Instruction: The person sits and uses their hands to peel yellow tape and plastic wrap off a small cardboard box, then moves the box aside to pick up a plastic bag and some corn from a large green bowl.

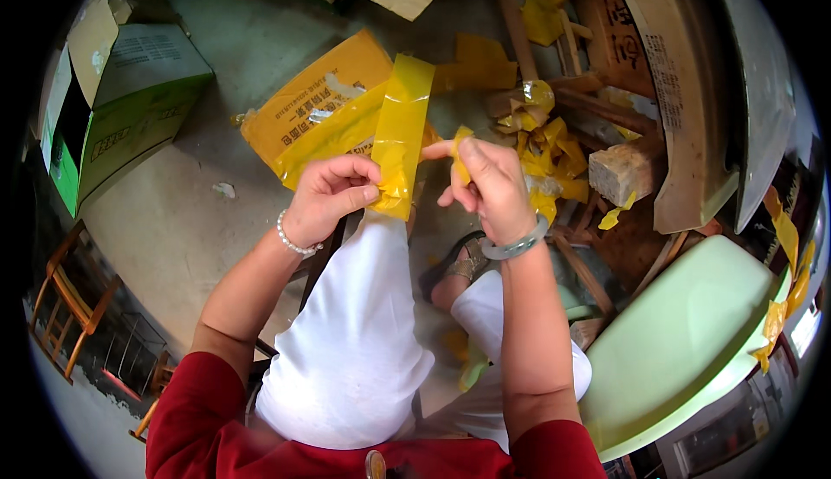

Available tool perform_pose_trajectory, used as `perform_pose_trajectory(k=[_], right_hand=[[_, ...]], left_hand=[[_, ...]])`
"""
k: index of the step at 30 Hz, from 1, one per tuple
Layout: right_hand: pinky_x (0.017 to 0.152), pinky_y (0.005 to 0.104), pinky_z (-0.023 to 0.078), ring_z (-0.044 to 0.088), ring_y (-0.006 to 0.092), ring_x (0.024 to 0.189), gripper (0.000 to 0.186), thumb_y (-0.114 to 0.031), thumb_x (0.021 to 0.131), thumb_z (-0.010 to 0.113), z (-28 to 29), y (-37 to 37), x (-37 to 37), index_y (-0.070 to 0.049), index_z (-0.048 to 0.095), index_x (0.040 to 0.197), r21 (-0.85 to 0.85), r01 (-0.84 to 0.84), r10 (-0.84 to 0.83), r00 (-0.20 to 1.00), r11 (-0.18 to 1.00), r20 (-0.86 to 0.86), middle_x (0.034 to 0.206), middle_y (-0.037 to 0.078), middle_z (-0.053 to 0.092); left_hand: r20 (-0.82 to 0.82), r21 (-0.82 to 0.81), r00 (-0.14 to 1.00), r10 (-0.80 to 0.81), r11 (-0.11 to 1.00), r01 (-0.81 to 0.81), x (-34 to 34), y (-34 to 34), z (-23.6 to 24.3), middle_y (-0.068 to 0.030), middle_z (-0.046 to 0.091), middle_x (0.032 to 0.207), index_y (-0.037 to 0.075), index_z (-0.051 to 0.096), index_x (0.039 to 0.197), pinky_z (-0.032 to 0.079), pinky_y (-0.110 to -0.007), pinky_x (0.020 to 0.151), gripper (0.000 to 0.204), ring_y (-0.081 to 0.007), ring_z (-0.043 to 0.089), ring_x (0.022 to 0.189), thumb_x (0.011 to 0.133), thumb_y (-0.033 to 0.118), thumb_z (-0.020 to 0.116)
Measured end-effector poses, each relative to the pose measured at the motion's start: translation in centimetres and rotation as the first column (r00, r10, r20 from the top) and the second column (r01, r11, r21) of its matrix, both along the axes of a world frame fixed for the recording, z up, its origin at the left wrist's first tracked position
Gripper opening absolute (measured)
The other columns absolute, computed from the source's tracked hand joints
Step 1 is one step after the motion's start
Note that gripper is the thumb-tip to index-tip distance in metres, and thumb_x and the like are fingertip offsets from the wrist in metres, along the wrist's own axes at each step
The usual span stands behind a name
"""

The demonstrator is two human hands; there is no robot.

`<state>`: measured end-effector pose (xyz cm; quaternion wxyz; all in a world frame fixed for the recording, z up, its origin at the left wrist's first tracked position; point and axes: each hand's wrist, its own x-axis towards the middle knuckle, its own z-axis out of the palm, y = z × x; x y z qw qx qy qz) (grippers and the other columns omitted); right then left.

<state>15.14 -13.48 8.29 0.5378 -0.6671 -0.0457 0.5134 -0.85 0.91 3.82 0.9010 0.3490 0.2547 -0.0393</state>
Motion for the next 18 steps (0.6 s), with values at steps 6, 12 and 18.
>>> perform_pose_trajectory(k=[6, 12, 18], right_hand=[[0.051, 0.0197, 0.04, 0.047, 0.006, 0.052, 0.027, -0.027, 0.083, 0.059, -0.3, 1.1, -0.9, 0.0, 0.063, 0.081, 0.022, -0.161, 0.161, 0.987, 0.987, 0.009, 0.062, 0.0, 0.054], [0.045, 0.0185, 0.039, 0.047, 0.0062, 0.049, 0.015, -0.013, 0.081, 0.061, -0.9, 0.8, -1.6, -0.002, 0.059, 0.072, -0.043, 0.11, -0.114, 0.989, 0.993, -0.093, 0.062, 0.001, 0.055], [0.036, 0.0207, 0.037, 0.039, 0.0056, 0.039, 0.018, -0.013, 0.082, 0.06, -2.9, -1.6, -1.2, -0.004, 0.055, 0.067, -0.191, 0.391, -0.407, 0.912, 0.9, -0.049, 0.054, -0.001, 0.048]], left_hand=[[0.018, 0.459, 0.979, -0.202, 0.872, 0.171, 0.8, 0.2, 0.7, -0.0033, 0.06, 0.084, -0.002, 0.06, 0.086, 0.042, -0.021, 0.07, 0.01, -0.0086, 0.055, 0.078, 0.076, 0.0, 0.061], [0.138, 0.779, 0.986, -0.089, 0.625, -0.053, 0.8, -0.2, 0.6, -0.0066, 0.06, 0.071, 0.001, 0.063, 0.079, 0.045, -0.025, 0.062, 0.011, -0.0159, 0.058, 0.066, 0.069, -0.002, 0.064], [0.403, 0.89, 0.884, -0.237, 0.328, -0.318, 1.1, -0.2, 0.9, -0.0084, 0.06, 0.071, 0.002, 0.063, 0.078, 0.046, -0.028, 0.059, 0.014, -0.021, 0.058, 0.065, 0.065, -0.004, 0.063]])
